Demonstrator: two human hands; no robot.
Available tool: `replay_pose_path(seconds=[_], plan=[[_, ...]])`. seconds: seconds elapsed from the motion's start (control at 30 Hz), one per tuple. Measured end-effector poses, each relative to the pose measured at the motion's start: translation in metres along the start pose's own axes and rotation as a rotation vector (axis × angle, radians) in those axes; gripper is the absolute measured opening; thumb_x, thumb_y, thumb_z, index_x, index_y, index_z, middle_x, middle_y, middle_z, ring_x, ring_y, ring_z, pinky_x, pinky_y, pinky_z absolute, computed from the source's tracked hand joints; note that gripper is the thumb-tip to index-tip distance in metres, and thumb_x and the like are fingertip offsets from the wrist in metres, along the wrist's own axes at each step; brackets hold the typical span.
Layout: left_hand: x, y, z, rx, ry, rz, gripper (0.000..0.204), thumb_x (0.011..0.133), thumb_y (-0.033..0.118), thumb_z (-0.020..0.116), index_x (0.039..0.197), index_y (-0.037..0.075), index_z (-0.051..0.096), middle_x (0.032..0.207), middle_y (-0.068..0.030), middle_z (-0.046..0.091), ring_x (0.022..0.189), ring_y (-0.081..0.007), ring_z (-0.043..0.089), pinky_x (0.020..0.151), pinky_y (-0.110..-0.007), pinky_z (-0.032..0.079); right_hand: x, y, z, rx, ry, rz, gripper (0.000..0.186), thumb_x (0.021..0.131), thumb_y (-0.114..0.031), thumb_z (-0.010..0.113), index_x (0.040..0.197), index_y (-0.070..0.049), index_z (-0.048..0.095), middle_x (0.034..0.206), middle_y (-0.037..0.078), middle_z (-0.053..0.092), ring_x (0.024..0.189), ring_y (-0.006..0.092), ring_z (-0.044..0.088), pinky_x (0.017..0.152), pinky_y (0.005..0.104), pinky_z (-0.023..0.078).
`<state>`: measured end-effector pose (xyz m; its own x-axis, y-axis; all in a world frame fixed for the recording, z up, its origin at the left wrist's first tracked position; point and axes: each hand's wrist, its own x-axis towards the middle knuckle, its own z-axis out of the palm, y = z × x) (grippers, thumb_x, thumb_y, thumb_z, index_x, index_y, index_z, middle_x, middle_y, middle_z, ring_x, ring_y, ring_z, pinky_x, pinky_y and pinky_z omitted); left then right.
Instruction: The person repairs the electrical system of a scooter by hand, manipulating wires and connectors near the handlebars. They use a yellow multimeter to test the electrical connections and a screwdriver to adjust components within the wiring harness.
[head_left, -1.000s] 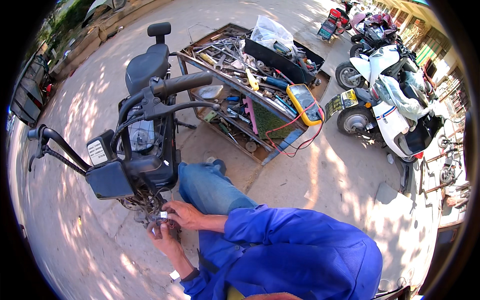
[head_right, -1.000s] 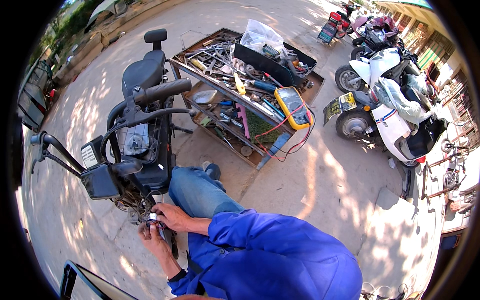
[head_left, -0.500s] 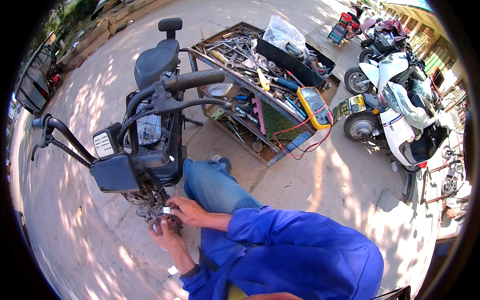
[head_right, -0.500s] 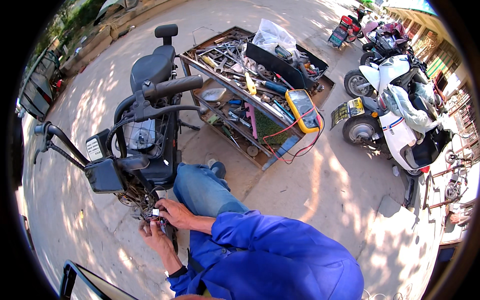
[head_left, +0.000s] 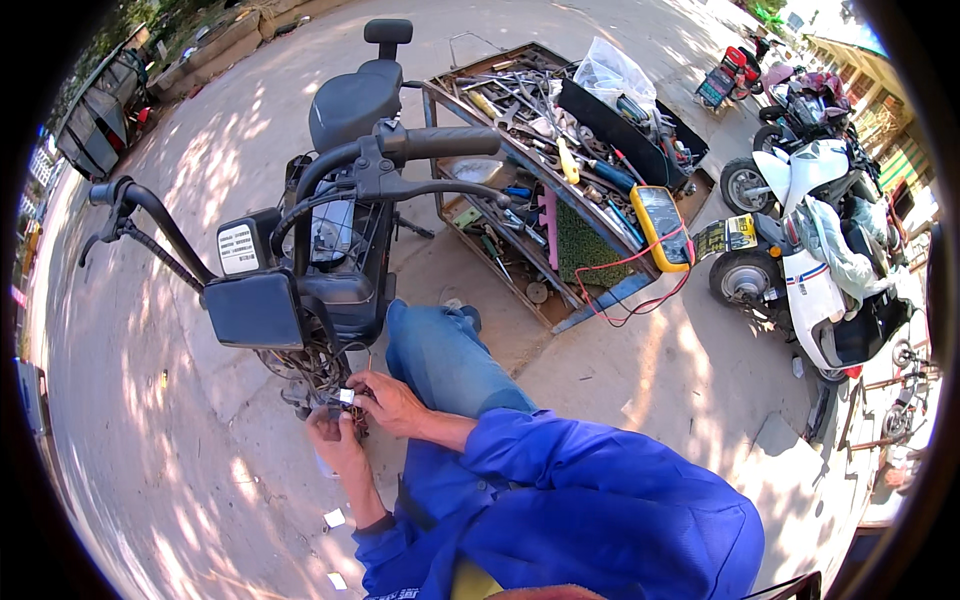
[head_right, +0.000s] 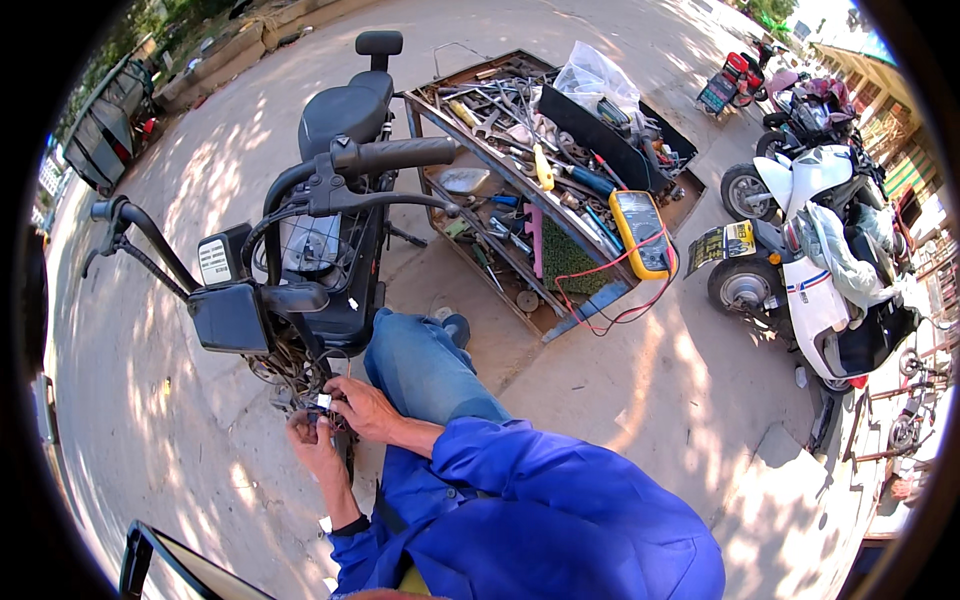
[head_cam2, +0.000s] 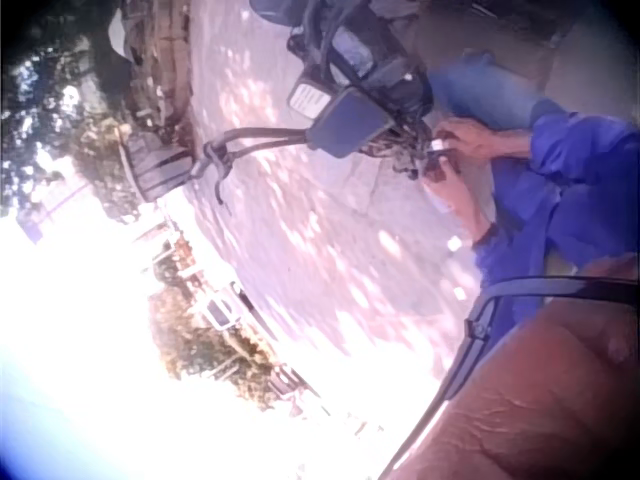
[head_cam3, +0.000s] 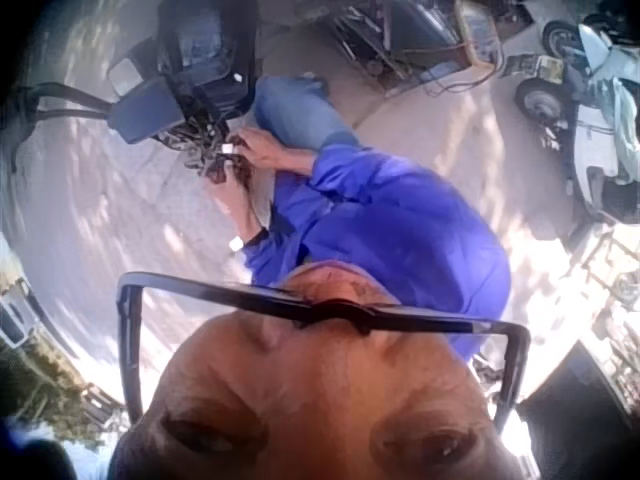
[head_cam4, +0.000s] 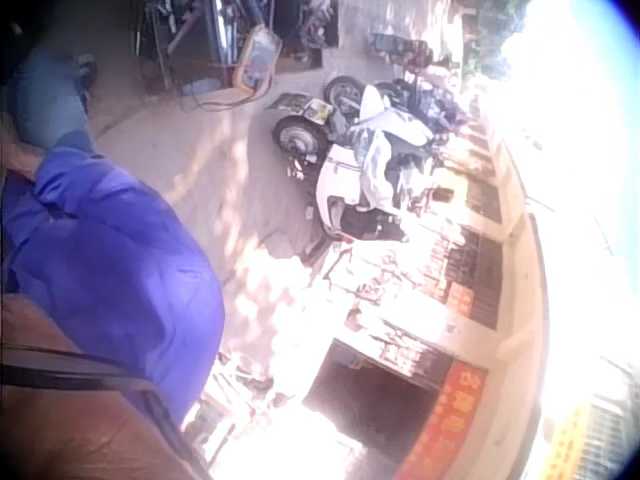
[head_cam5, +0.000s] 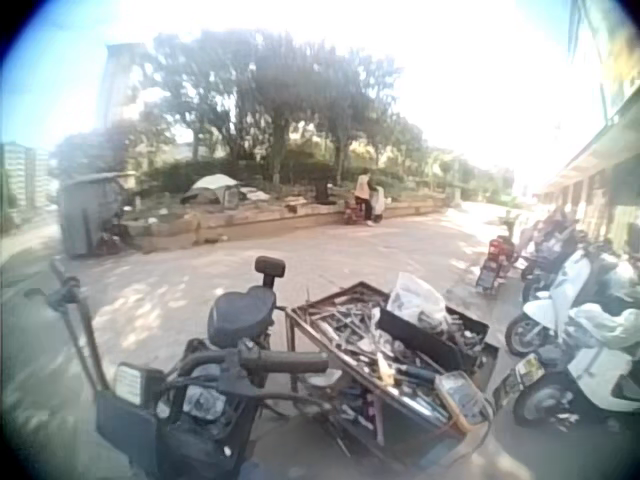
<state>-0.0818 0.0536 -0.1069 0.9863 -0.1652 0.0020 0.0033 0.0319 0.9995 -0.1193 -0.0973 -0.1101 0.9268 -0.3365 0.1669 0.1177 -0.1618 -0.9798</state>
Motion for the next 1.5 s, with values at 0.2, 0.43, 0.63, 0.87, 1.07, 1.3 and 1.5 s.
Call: replay_pose_path(seconds=[0.2,0.43,0.63,0.87,1.07,1.3,1.5], plan=[[-0.007,0.001,0.008,0.245,0.043,-0.003,0.034,0.095,-0.008,0.063,0.126,0.002,0.053,0.102,-0.0092,0.067,0.090,-0.0146,0.067,0.078,-0.030,0.056,-0.004,0.016,0.007,0.010,0.027,0.156,0.031,0.098,-0.009,0.068,0.127,0.001,0.061,0.105,0.012,0.071,0.087,0.0184,0.068,0.080,0.0318,0.056],[-0.020,0.019,0.011,0.203,0.061,0.038,0.037,0.091,-0.003,0.063,0.127,0.001,0.056,0.106,-0.0160,0.069,0.099,-0.0268,0.069,0.089,-0.040,0.056,-0.006,0.011,0.000,0.093,-0.080,0.127,0.030,0.104,-0.007,0.061,0.132,0.002,0.056,0.112,0.009,0.066,0.094,0.0142,0.063,0.084,0.0287,0.055],[-0.021,0.014,0.009,0.176,0.058,0.060,0.040,0.090,-0.001,0.066,0.129,0.000,0.056,0.101,-0.0146,0.070,0.095,-0.0240,0.069,0.087,-0.039,0.056,-0.006,0.005,0.003,0.043,-0.097,0.120,0.032,0.104,-0.008,0.061,0.134,0.004,0.059,0.114,0.012,0.067,0.098,0.0178,0.065,0.089,0.0315,0.055],[-0.018,0.018,0.011,0.111,0.019,0.019,0.034,0.093,-0.001,0.067,0.127,-0.001,0.059,0.101,-0.0127,0.071,0.094,-0.0193,0.069,0.086,-0.036,0.057,-0.004,0.009,0.000,-0.007,-0.087,0.073,0.029,0.104,-0.008,0.062,0.131,0.004,0.062,0.110,0.009,0.068,0.092,0.0142,0.066,0.082,0.0281,0.055],[-0.015,0.016,0.007,0.071,-0.010,-0.058,0.030,0.095,-0.001,0.067,0.125,-0.001,0.061,0.105,-0.0120,0.073,0.094,-0.0173,0.070,0.086,-0.034,0.057,-0.003,0.022,0.001,0.010,-0.070,0.126,0.027,0.100,-0.003,0.064,0.126,0.003,0.065,0.108,0.008,0.069,0.090,0.0137,0.065,0.080,0.0275,0.055],[-0.013,0.020,0.008,0.156,-0.027,-0.063,0.027,0.095,0.000,0.066,0.122,-0.002,0.063,0.103,-0.0113,0.073,0.094,-0.0176,0.070,0.086,-0.034,0.057,-0.004,0.003,0.001,0.036,-0.082,0.128,0.025,0.100,-0.004,0.066,0.125,0.003,0.066,0.100,0.005,0.069,0.084,0.0102,0.063,0.078,0.0257,0.055],[-0.015,0.023,0.010,0.155,-0.002,-0.030,0.031,0.095,0.001,0.068,0.125,-0.001,0.062,0.104,-0.0112,0.073,0.093,-0.0176,0.070,0.084,-0.034,0.057,-0.003,0.010,0.001,0.029,-0.047,0.107,0.024,0.098,-0.003,0.067,0.121,0.002,0.068,0.101,0.006,0.070,0.084,0.0117,0.066,0.077,0.0270,0.055]])
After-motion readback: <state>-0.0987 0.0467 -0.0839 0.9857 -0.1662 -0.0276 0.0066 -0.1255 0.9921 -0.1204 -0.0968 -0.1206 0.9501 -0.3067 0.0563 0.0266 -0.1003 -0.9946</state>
